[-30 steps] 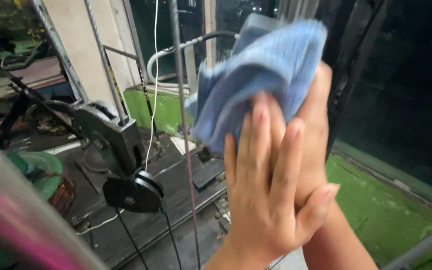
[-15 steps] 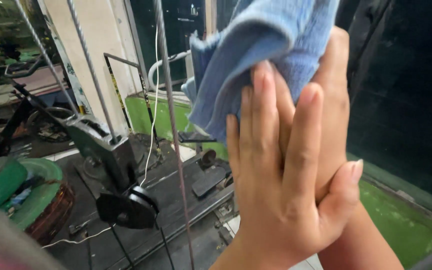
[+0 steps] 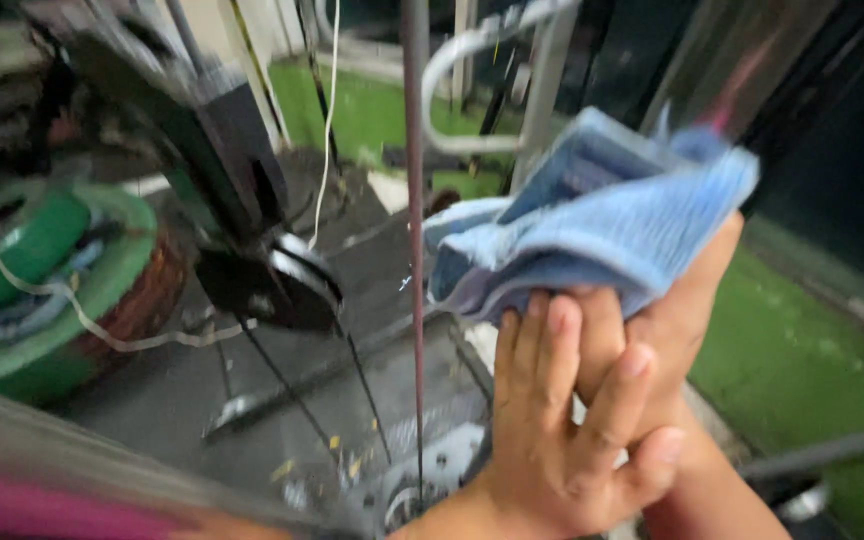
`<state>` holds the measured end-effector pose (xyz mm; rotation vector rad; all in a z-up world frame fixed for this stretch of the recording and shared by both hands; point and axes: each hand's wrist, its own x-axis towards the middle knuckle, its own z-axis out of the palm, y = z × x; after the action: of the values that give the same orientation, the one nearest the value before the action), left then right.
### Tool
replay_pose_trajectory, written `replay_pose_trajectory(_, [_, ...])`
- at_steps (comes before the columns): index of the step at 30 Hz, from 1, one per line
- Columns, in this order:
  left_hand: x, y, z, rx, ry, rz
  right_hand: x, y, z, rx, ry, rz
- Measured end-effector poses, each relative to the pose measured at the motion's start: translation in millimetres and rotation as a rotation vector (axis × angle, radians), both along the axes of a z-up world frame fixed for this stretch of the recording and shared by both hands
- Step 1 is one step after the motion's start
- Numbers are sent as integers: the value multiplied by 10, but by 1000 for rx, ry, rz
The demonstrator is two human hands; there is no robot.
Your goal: Cleaning various pieces of gym equipment using a blue cloth.
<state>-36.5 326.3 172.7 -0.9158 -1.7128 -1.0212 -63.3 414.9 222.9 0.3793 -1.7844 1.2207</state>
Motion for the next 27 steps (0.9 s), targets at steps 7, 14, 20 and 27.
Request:
replay_pose_trajectory(7, [209,-114,-1170,-104,-157,-34,-41,32,-1535,-89,-182,69])
replay_pose_trajectory(14, [460,-460,-2247,-221,-403,-126,288,-117,-2808,-211,-328,75])
replay_pose_trajectory(20, [641,-792,-2693,-420,-691,-94,389,-236,-3786,-59,-629,-26])
replay_pose_trajectory(27, [560,-937,-2114,-295,-927,-295,647,-112,-3529,54,-706,-9])
